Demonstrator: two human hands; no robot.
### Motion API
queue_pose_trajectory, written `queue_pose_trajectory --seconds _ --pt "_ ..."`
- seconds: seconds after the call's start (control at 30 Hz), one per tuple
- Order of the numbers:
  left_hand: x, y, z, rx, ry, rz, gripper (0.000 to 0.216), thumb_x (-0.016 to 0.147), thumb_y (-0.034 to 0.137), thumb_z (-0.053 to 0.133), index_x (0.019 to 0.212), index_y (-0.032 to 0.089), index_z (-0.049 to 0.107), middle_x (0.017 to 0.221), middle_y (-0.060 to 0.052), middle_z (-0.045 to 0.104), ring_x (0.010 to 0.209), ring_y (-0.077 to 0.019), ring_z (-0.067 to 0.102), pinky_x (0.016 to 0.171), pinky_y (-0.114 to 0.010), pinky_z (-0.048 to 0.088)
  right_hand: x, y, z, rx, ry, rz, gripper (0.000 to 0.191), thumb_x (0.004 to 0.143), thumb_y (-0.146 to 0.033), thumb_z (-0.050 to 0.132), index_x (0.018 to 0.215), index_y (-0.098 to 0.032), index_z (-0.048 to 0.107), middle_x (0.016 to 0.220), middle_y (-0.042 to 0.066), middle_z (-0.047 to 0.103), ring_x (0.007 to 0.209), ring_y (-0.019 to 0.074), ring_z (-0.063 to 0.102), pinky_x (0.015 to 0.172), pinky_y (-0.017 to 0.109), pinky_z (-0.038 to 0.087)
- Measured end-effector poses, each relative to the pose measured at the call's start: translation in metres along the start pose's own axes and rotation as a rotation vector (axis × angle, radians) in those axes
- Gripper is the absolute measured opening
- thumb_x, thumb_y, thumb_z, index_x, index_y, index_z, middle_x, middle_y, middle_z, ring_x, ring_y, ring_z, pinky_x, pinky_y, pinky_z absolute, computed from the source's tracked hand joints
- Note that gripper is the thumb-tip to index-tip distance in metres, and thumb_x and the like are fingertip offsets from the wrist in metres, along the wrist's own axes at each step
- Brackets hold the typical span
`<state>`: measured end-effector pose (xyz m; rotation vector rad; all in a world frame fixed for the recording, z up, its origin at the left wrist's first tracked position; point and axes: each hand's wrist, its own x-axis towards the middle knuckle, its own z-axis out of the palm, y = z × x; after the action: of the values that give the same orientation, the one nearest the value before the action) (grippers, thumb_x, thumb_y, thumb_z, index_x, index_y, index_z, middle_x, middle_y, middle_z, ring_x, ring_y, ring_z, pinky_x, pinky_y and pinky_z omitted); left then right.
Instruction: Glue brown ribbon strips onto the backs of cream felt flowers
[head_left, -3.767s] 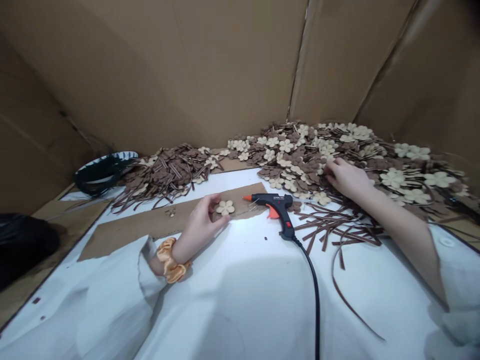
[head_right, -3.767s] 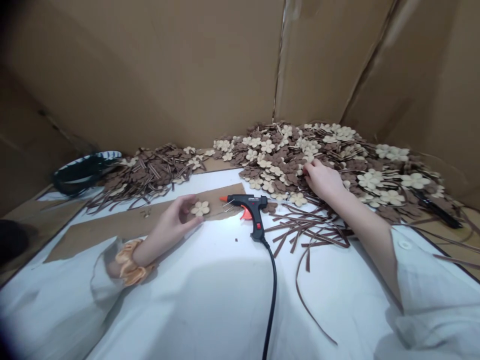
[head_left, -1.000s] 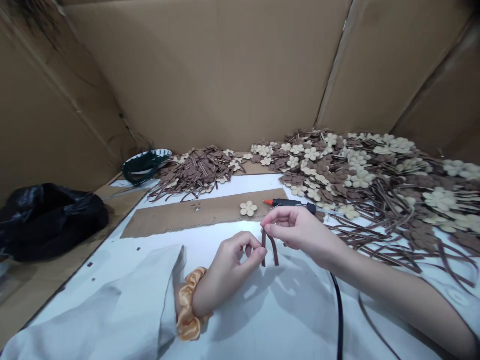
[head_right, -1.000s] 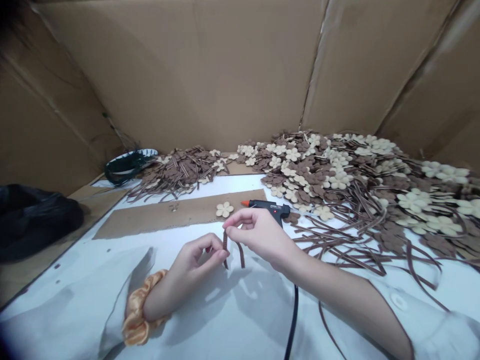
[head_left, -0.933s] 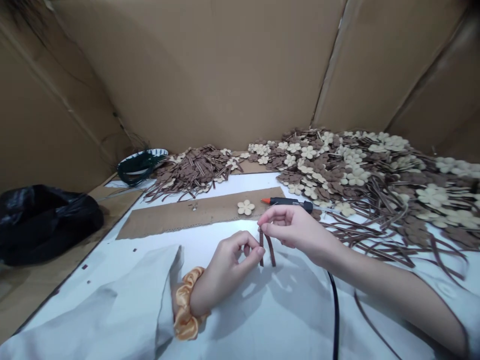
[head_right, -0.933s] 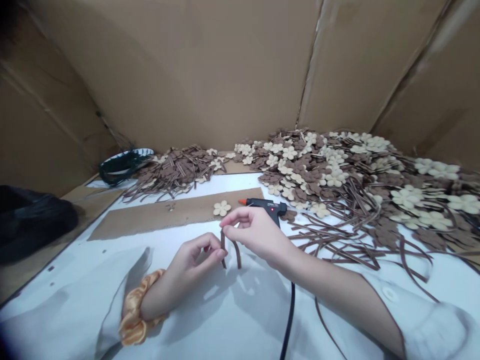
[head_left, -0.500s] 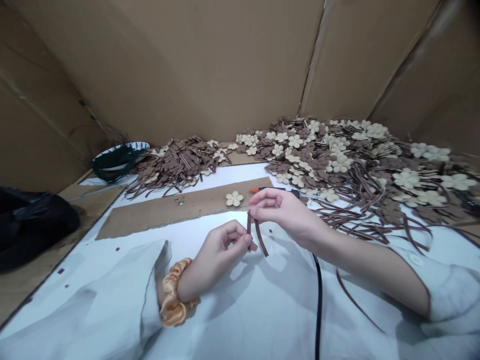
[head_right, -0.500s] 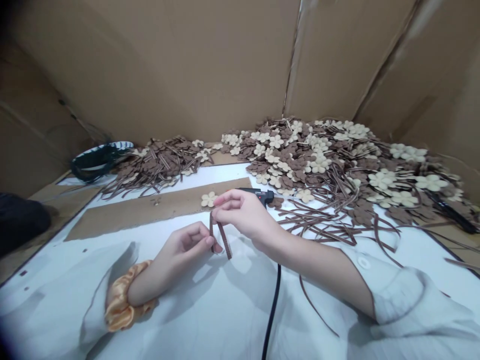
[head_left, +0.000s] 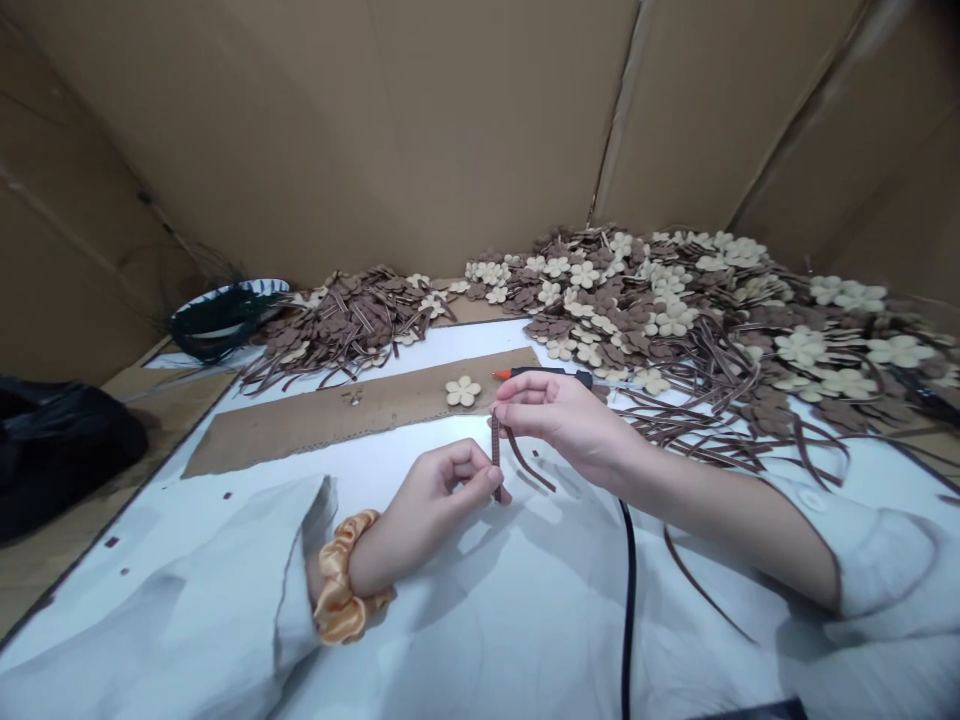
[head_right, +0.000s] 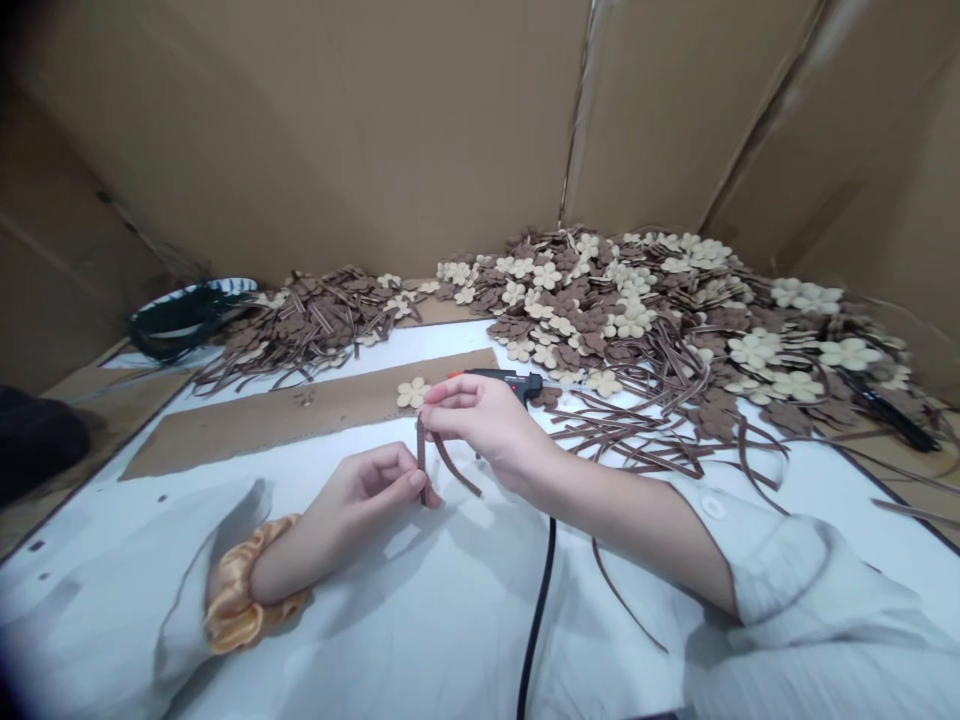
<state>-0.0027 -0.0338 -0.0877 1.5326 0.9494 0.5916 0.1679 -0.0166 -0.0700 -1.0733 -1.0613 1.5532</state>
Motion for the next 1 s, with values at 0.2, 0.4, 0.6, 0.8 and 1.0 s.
queue_pose_trajectory --seconds 0.2,0.4,0.6,0.8,1.0 --pt "0.000 -0.002 0.000 0.013 -0.027 0.003 0.025 0.084 0.036 0.054 0.071 0.015 0.052 0.074 -0.004 0.066 0.068 -0.0128 0.055 0.063 -0.023 0.039 0.001 0.002 0.000 0.025 -0.008 -0.012 0.018 0.061 -0.008 0.069 0.075 -0.015 0.061 0.070 -0.002 0.063 0.066 0.0088 0.058 0.065 0.023 0.045" --pt "0.000 -0.006 0.000 0.066 -0.055 0.033 0.027 0.085 0.038 0.052 0.071 0.015 0.053 0.076 -0.004 0.066 0.070 -0.0139 0.056 0.064 -0.024 0.041 0.000 0.003 0.002 -0.020 -0.005 -0.071 0.019 0.062 -0.009 0.070 0.077 -0.015 0.060 0.078 0.001 0.066 0.074 0.0104 0.062 0.072 0.023 0.048" --pt "-0.003 -0.001 -0.005 0.341 0.177 0.191 0.023 0.087 0.036 0.048 0.081 0.016 0.058 0.081 -0.003 0.064 0.076 -0.0160 0.056 0.070 -0.026 0.041 -0.007 -0.005 0.009 -0.177 0.038 -0.152 0.026 0.064 -0.005 0.064 0.086 -0.015 0.055 0.088 0.002 0.063 0.072 0.0084 0.062 0.066 0.020 0.050" --pt "-0.002 0.007 -0.012 0.551 0.458 0.370 0.014 0.086 0.029 0.051 0.090 0.019 0.060 0.086 -0.001 0.062 0.077 -0.0141 0.053 0.071 -0.024 0.040 -0.013 0.001 0.010 -0.356 -0.013 -0.238 0.033 0.070 -0.015 0.063 0.098 -0.020 0.046 0.108 0.004 0.056 0.069 0.0084 0.062 0.056 0.020 0.051" --pt "-0.002 0.015 -0.013 0.569 0.371 0.337 0.012 0.085 0.026 0.054 0.081 0.019 0.063 0.083 0.000 0.064 0.079 -0.0145 0.057 0.071 -0.025 0.041 -0.016 0.006 0.009 -0.492 -0.060 -0.337 0.029 0.075 -0.019 0.059 0.101 -0.021 0.045 0.113 0.004 0.052 0.076 0.0085 0.063 0.065 0.022 0.052"
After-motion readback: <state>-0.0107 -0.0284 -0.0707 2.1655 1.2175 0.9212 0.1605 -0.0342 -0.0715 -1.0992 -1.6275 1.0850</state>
